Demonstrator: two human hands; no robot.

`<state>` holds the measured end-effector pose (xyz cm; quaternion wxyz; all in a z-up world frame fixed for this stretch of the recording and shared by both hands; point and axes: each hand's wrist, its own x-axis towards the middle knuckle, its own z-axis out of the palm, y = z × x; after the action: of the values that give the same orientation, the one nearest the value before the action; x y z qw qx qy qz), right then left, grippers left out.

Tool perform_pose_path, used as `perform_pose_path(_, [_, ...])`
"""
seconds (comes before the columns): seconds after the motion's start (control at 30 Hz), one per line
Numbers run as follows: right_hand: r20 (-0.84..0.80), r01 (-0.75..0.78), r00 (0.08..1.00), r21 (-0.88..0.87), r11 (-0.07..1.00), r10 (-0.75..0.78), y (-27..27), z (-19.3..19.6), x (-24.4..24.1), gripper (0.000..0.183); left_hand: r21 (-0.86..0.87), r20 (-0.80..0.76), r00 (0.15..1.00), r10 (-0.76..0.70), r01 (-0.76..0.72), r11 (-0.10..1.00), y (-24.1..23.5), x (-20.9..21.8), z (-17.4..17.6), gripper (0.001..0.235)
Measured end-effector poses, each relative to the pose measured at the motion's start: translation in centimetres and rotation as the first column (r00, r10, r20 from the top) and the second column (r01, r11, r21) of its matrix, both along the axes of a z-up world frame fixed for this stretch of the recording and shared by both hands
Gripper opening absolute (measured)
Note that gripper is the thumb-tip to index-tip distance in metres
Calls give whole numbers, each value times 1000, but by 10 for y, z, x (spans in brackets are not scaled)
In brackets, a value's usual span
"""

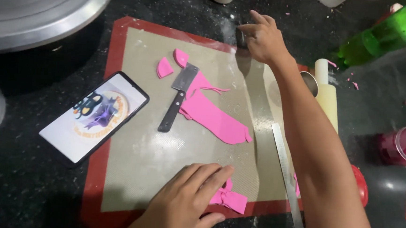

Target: The person shapes a strip of pink fondant on a silicone mat, folding and pinching it by hand into a bow shape while referring to a cake image on a phone. They press and adjust the loops and ends of the bow repeatedly, occasionally repositioning scraps of fondant on the mat.

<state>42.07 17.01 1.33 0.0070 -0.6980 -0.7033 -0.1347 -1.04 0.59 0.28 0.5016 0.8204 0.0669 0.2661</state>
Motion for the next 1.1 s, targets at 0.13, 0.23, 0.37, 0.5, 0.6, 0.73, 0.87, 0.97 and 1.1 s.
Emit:
perform_pose_path(0.13, [-108,5,994,-76,997,-14,-7,-11,7,43,-22,-52,998,35,-36,999,0,-3,3,85])
perform_pose_path(0.23, [-60,43,997,-100,994,-49,-15,-1,-11,43,-20,-18,998,53,-53,998,0,-3,3,85])
perform_pose_path(0.37, [-112,97,987,-155,983,-115,-38,-5,-10,45,2,-21,998,55,-55,998,-1,-5,3,88])
perform_pose_path(0.5, [-188,-79,981,-145,986,51,-95,49,-56,39,22,-19,999,32,-32,999,2,-7,7,92])
perform_pose_path(0.6, [-376,-148,912,70,987,164,-182,91,-144,41,-51,-54,999,-8,5,999,-1,-7,7,93])
perform_pose_path(0.73, [-430,-119,895,30,992,120,-283,72,-217,26,6,-35,998,51,-50,999,0,-9,8,93])
perform_pose_path(0.87, [-474,-85,878,-15,996,67,-305,60,-252,27,33,26,995,98,-99,995,-4,-8,5,88])
perform_pose_path(0.97, [-498,-94,862,23,995,93,-301,51,-261,27,71,60,994,94,-98,993,-4,-4,1,87])
perform_pose_path(1.1, [-460,-153,876,24,988,146,-295,46,-261,28,69,51,991,124,-128,989,-5,-6,2,88])
